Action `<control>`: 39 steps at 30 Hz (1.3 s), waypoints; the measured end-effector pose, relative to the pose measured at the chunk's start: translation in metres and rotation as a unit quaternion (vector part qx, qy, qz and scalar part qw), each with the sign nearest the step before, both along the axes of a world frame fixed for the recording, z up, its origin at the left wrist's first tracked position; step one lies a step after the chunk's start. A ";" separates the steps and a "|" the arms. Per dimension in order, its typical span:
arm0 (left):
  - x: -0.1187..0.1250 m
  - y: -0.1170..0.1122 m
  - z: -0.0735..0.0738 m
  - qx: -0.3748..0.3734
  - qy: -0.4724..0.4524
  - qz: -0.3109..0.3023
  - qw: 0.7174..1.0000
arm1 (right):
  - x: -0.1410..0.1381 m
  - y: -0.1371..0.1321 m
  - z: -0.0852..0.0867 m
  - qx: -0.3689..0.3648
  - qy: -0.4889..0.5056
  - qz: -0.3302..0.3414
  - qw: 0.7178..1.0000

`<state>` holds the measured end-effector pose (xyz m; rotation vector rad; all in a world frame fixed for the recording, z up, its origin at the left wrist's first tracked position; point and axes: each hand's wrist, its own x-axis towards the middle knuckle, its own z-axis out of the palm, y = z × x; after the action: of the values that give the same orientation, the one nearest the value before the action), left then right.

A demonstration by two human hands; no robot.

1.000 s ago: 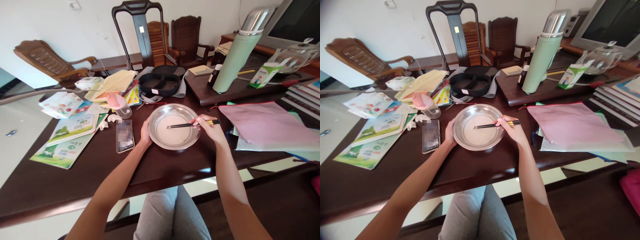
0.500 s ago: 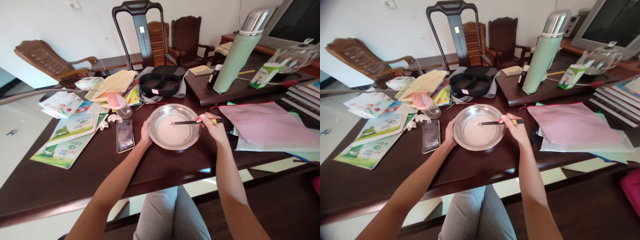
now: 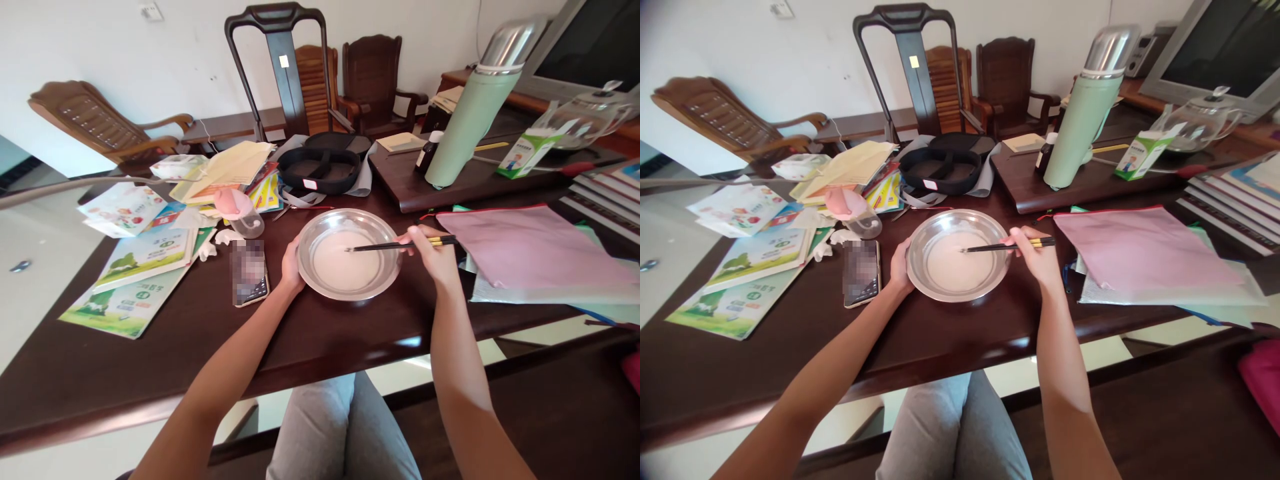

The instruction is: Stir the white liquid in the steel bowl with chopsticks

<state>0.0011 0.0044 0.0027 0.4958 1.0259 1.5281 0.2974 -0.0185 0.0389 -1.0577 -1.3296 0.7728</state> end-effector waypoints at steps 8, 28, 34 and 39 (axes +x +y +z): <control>-0.001 0.000 -0.001 -0.012 -0.001 0.006 1.000 | -0.004 -0.005 0.002 -0.042 -0.024 0.090 0.995; -0.002 0.000 -0.001 -0.010 -0.005 -0.009 1.000 | -0.003 -0.001 0.002 -0.005 -0.048 0.009 0.999; -0.001 -0.002 0.002 -0.003 -0.017 -0.011 1.000 | 0.008 -0.005 0.002 -0.005 -0.006 -0.005 1.000; -0.003 -0.001 0.002 -0.002 -0.002 -0.012 1.000 | -0.007 -0.005 0.005 -0.021 -0.087 0.108 0.990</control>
<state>-0.0014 0.0032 0.0044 0.4997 1.0165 1.5051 0.2900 -0.0239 0.0436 -1.0431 -1.6031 0.8872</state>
